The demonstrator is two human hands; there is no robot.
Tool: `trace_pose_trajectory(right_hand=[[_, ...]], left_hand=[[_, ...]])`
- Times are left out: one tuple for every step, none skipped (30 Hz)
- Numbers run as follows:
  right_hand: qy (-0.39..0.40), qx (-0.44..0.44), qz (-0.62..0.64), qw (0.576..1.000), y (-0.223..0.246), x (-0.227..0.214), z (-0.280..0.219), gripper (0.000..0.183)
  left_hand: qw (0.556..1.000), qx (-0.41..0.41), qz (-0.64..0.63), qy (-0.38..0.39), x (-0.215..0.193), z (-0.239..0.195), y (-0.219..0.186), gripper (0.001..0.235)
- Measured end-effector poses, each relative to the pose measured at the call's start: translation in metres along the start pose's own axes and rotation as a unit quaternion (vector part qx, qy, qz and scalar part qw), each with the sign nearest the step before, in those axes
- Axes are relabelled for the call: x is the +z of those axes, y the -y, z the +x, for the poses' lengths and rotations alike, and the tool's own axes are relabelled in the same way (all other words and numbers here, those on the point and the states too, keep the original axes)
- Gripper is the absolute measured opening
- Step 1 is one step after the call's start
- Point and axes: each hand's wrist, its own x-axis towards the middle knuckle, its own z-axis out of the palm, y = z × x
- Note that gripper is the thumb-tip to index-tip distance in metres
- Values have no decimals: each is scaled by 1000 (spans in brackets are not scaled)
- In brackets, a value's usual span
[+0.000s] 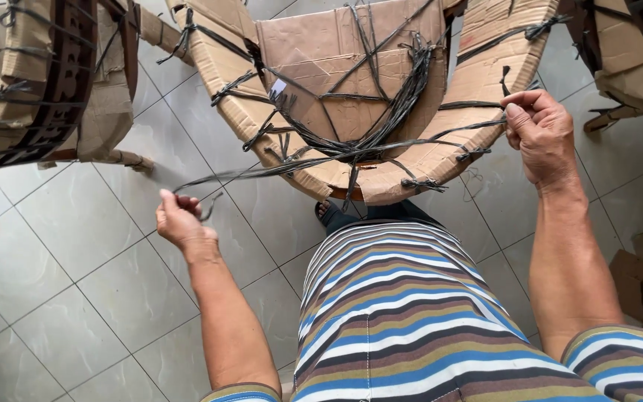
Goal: Securing cardboard pieces to a wooden furniture frame using black plastic ties and a small hook tool.
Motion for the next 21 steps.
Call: trace_pose_trajectory(right_hand=[[-8, 1, 6, 1000, 1, 1, -5, 4], [-15, 3, 6, 1000, 0, 5, -11, 4], [-3, -10, -9, 1000, -1, 9, -16, 6], [6, -22, -25, 999, -3, 10, -23, 7], [-2, -19, -25, 1000, 3, 20, -33, 7], [23, -25, -14, 999, 8, 30, -40, 10], [47, -31, -3, 998, 14, 41, -48, 15], [45, -30, -3, 999, 12, 48, -51, 15], [87, -31, 11, 996, 11, 55, -55, 17], [131, -33, 29, 990, 9, 64, -58, 20], [131, -34, 31, 990, 15, 70, -59, 20], [148, -41, 39, 987, 22, 76, -60, 18], [165, -48, 48, 984, 28, 82, -60, 17], [161, -46, 51, 985, 19, 78, -56, 17], [147, -46, 63, 986, 10, 72, -52, 17], [131, -46, 74, 988, 2, 64, -47, 18], [125, -43, 76, 988, -1, 54, -44, 18], [113, -35, 73, 990, -4, 45, -41, 19], [102, -26, 71, 992, -7, 36, -38, 19], [101, -21, 74, 992, -17, 27, -35, 19], [74, 4, 83, 994, -27, 18, -32, 19]], left_hand=[[982, 113, 140, -56, 7, -11, 2, 15], [982, 113, 143, -50, 11, -13, 10, 15], [956, 228, 186, -7, 15, -15, 19, 18], [913, 339, 224, 39, 19, -19, 29, 25], [912, 338, 226, 47, 31, -41, 29, 25], [889, 349, 221, 196, 43, -64, 30, 24], [847, 350, 210, 340, 53, -87, 31, 25], [846, 349, 209, 343, 67, -117, 35, 25], [795, 351, 200, 453, 79, -148, 39, 33], [731, 350, 190, 554, 92, -178, 40, 41], [730, 352, 191, 554, 97, -190, 50, 41], [688, 264, 250, 627, 103, -200, 59, 44], [635, 171, 306, 689, 110, -211, 69, 50], [631, 170, 309, 691, 115, -219, 64, 50], [646, 102, 304, 693, 120, -227, 59, 30], [657, 32, 296, 692, 127, -237, 55, 18], [653, 29, 299, 695, 131, -230, 60, 18], [677, 8, 303, 671, 134, -222, 64, 19], [701, -13, 306, 644, 139, -213, 69, 19], [700, -17, 310, 643, 147, -208, 73, 19], [714, 20, 324, 620, 154, -202, 76, 19]])
